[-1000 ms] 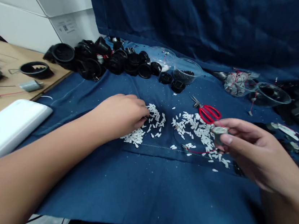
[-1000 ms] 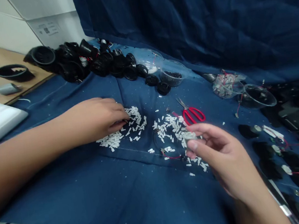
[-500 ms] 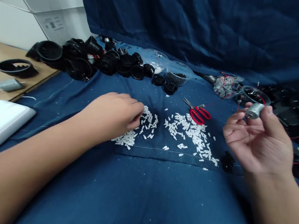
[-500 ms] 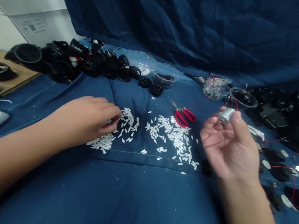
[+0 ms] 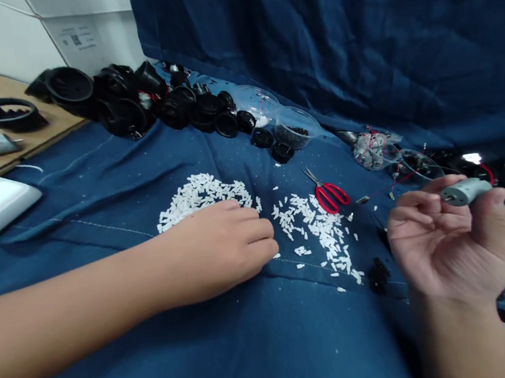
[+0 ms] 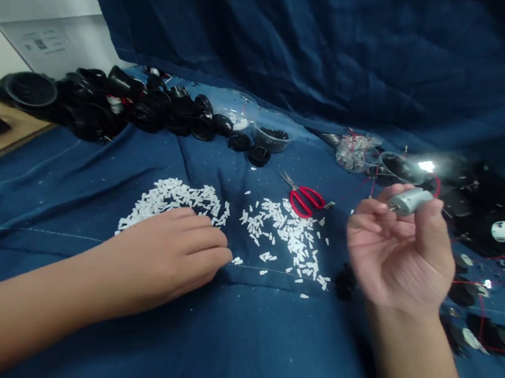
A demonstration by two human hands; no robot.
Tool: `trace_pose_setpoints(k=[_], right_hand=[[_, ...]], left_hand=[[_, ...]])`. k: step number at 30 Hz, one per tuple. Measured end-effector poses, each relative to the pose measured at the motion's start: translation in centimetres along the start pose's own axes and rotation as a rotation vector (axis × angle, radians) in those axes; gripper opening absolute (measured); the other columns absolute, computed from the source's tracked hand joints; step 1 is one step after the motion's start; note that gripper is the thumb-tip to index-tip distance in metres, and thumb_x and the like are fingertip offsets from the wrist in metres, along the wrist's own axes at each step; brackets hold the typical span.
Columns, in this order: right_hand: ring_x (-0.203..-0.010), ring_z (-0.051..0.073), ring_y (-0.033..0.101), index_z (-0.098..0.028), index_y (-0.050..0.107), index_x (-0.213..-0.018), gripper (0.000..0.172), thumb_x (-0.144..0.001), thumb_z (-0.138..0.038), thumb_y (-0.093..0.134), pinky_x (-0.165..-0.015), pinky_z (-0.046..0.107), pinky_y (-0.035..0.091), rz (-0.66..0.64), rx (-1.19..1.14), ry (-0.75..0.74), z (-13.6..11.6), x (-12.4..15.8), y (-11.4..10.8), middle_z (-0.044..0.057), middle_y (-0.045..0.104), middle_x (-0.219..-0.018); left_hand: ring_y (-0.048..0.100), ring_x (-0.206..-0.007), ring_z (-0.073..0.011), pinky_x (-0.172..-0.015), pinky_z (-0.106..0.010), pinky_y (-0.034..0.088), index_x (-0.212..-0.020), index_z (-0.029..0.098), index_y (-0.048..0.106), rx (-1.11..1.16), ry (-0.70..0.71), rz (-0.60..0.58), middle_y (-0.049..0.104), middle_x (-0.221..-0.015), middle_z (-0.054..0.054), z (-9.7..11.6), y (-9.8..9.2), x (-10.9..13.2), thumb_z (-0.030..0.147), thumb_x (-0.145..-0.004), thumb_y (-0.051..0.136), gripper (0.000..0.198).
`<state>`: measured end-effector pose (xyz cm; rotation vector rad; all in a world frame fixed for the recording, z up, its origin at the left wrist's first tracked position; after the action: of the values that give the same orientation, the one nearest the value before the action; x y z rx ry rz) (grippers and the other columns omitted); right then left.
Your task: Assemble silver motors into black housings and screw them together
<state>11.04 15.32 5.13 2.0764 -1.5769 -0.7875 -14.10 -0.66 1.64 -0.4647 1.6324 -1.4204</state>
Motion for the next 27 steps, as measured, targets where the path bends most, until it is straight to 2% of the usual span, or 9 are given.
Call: trace_pose_setpoints(k=[5,9,13,16,23,27], right_hand=[[-0.071,0.002,0.056,-0.017,0.073,-0.11,0.026,-0.089,-0.028,0.082,-0.055,0.006,0.053,0.009,0.065,-0.045,-0.4,-0.5,-0.5,-0.001,0.068,-0.104],[-0.078,0.002,0.06,-0.014,0.076,-0.11,0.027,-0.087,-0.026,0.084,-0.063,0.002,0.056,0.062,0.176,-0.081,-0.1,-0.8,-1.1,0.001,0.069,-0.11],[-0.083,0.003,0.063,-0.015,0.077,-0.107,0.028,-0.086,-0.03,0.086,-0.071,0.006,0.06,0.123,0.253,-0.01,1.1,-0.6,-1.4,0.001,0.07,-0.111],[-0.084,0.003,0.064,-0.017,0.077,-0.112,0.03,-0.086,-0.029,0.085,-0.073,0.006,0.06,0.102,0.245,0.031,1.3,-0.4,-1.4,0.001,0.07,-0.111],[-0.076,0.004,0.062,-0.025,0.074,-0.118,0.035,-0.085,-0.023,0.085,-0.064,0.011,0.059,0.056,0.233,-0.107,0.3,-1.7,-1.9,-0.003,0.07,-0.105],[-0.081,0.004,0.065,-0.021,0.074,-0.114,0.031,-0.085,-0.023,0.085,-0.069,0.011,0.06,0.099,0.233,-0.142,0.2,-2.7,-2.7,-0.003,0.07,-0.107]], left_hand=[[0.059,-0.081,-0.0222,-0.076,-0.039,0.04,-0.106,0.022,0.071,0.06,0.064,-0.088,0.072,-0.094,-0.006,1.3,0.8,0.3,0.008,-0.097,0.057,0.022],[0.057,-0.08,-0.0226,-0.075,-0.041,0.04,-0.105,0.022,0.071,0.088,0.101,-0.137,0.07,-0.089,-0.004,2.1,1.5,0.3,0.008,-0.095,0.058,0.021],[0.057,-0.079,-0.0218,-0.074,-0.04,0.039,-0.099,0.021,0.07,0.12,0.103,-0.12,0.067,-0.086,-0.003,2.3,1.9,0.3,0.009,-0.091,0.065,0.015],[0.057,-0.078,-0.0216,-0.074,-0.039,0.039,-0.1,0.021,0.07,0.137,0.092,-0.102,0.067,-0.086,-0.003,2.2,1.9,0.3,0.009,-0.088,0.069,0.017],[0.057,-0.079,-0.0208,-0.073,-0.038,0.039,-0.104,0.022,0.07,0.189,0.086,-0.088,0.07,-0.095,-0.003,2.2,1.8,0.5,0.008,-0.09,0.069,0.02],[0.058,-0.08,-0.0204,-0.075,-0.039,0.04,-0.104,0.022,0.07,0.19,0.085,-0.101,0.07,-0.097,-0.003,2.2,2.1,0.6,0.006,-0.089,0.068,0.022]])
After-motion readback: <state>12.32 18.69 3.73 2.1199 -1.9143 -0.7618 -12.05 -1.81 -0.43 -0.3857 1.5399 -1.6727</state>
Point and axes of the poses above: each hand's wrist, its own x-axis away from the middle knuckle, its own y-axis out of the palm, z = x × y, the point moved 4 cm from there along -x, towards the middle knuckle
